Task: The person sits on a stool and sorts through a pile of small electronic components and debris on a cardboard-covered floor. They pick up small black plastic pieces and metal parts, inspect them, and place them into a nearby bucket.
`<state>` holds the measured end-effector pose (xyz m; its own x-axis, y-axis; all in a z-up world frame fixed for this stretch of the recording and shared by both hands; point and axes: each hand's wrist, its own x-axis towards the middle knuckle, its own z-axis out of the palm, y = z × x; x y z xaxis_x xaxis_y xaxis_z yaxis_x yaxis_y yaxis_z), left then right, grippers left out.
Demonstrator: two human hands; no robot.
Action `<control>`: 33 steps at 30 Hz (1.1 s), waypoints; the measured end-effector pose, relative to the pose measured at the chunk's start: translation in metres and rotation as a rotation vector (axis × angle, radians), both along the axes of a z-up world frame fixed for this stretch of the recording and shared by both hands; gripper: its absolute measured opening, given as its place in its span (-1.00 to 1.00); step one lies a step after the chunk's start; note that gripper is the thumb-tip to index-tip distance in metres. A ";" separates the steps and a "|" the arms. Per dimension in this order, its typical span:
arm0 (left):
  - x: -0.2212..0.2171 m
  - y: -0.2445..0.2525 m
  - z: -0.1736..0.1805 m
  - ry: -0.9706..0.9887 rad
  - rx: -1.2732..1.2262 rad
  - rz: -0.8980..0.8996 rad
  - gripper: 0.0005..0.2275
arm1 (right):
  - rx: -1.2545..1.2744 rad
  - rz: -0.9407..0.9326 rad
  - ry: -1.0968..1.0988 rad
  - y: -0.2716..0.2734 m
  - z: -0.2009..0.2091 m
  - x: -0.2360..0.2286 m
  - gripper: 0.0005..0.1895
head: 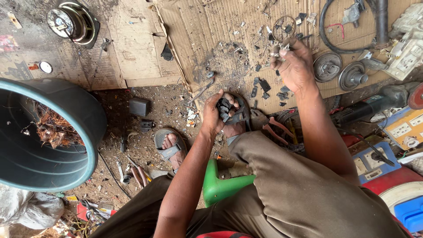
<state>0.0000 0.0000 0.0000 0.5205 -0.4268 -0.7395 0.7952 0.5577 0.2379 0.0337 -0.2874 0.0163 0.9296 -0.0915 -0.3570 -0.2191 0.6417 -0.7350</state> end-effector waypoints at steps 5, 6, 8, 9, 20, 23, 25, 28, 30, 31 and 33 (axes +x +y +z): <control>0.000 0.000 0.001 -0.011 -0.002 0.008 -0.72 | 0.060 0.023 -0.013 0.005 -0.005 0.003 -0.82; 0.000 0.000 0.002 -0.014 0.000 0.006 -0.72 | 0.050 0.026 -0.008 0.006 -0.005 0.003 -0.83; 0.001 0.000 0.002 -0.023 -0.001 0.007 -0.72 | 0.031 0.034 0.003 0.008 -0.005 0.005 -0.83; 0.001 0.000 0.002 -0.026 -0.004 0.008 -0.72 | 0.021 0.042 -0.021 0.009 -0.004 0.005 -0.84; 0.002 0.000 0.005 -0.104 0.003 -0.039 -0.70 | -0.285 0.151 -0.139 0.024 -0.008 0.002 -0.84; 0.003 0.001 0.007 -0.078 0.005 -0.033 -0.71 | -0.482 0.192 -0.046 0.032 -0.013 0.010 -0.84; 0.004 0.001 0.007 -0.049 0.028 -0.039 -0.72 | -0.650 0.196 -0.031 0.042 -0.018 0.023 -0.78; 0.005 0.001 0.005 -0.043 0.030 -0.032 -0.73 | -0.944 0.249 -0.094 0.062 -0.029 0.052 -0.83; 0.001 0.000 0.004 -0.064 0.007 -0.017 -0.72 | -1.023 0.292 -0.109 0.077 -0.034 0.067 -0.87; 0.002 0.000 0.003 -0.081 -0.004 -0.010 -0.72 | -0.995 0.307 -0.098 0.085 -0.036 0.076 -0.87; 0.003 0.001 0.003 -0.073 0.005 -0.007 -0.72 | -1.022 0.353 -0.066 0.098 -0.035 0.093 -0.87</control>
